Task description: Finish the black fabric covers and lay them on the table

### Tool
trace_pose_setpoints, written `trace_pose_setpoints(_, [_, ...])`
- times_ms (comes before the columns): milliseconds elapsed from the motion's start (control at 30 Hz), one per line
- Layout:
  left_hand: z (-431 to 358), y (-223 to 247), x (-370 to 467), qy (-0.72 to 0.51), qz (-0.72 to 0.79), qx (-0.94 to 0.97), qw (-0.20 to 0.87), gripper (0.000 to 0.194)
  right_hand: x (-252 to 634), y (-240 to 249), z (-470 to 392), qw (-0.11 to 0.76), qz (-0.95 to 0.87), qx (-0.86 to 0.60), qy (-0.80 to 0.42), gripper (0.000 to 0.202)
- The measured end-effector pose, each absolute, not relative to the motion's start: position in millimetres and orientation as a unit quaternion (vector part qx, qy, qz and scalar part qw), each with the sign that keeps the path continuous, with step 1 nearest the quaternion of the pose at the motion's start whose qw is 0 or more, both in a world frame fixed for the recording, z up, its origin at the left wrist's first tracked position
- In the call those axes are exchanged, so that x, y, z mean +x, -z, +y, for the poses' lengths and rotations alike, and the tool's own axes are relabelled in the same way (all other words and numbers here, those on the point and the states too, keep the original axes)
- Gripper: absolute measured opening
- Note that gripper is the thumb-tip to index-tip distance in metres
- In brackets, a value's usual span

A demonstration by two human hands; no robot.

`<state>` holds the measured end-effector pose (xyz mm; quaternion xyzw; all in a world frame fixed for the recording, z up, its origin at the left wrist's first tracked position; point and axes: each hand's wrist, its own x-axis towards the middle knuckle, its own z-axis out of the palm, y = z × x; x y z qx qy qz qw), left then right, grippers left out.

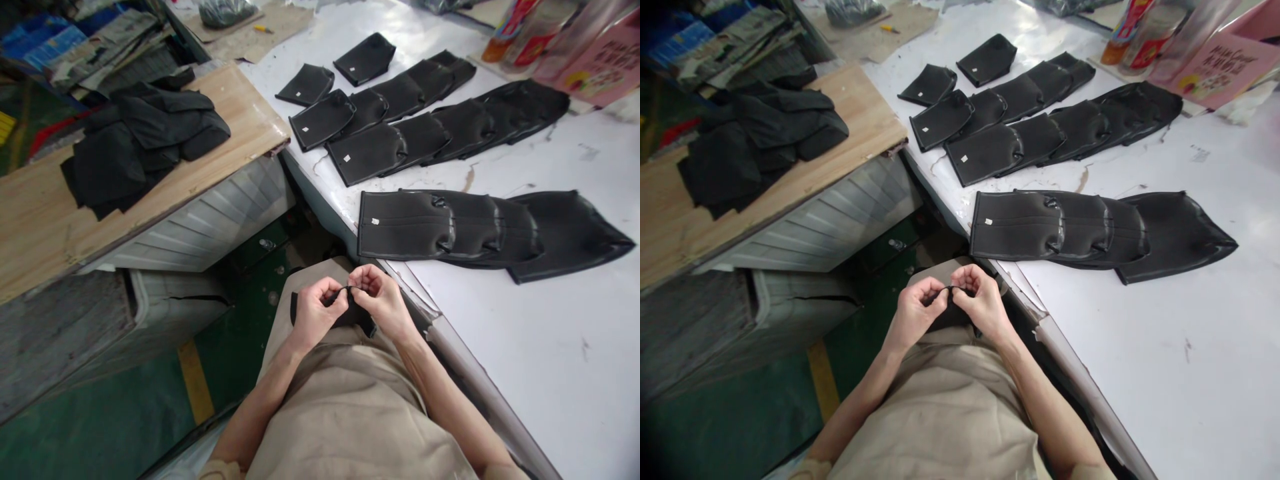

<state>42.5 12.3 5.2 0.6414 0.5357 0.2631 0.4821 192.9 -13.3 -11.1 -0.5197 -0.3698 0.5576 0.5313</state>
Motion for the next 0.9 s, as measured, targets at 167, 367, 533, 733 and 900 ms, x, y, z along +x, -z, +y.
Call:
trace_pose_setpoints(167, [14, -4, 44, -0.25, 0.536, 0.62, 0.516, 0.021, 191, 19, -15, 0.545, -0.341, -0.506, -0.575, 0.011])
trace_pose_setpoints(367, [16, 0, 42, -0.25, 0.545, 0.596, 0.534, 0.023, 210, 20, -23, 0.491, -0.411, -0.485, -0.596, 0.014])
trace_pose_setpoints(533, [16, -1, 43, -0.25, 0.541, 0.594, 0.54, 0.022, 220, 17, -26, 0.459, -0.511, -0.447, -0.573, 0.021])
trace_pose_setpoints(733, [15, -1, 42, -0.259, 0.526, 0.585, 0.56, 0.023, 209, 18, -25, 0.482, -0.487, -0.486, -0.542, 0.008])
trace_pose_setpoints(900, [18, 5, 34, -0.255, 0.469, 0.589, 0.607, 0.028, 205, 20, -24, 0.496, -0.426, -0.513, -0.556, 0.013])
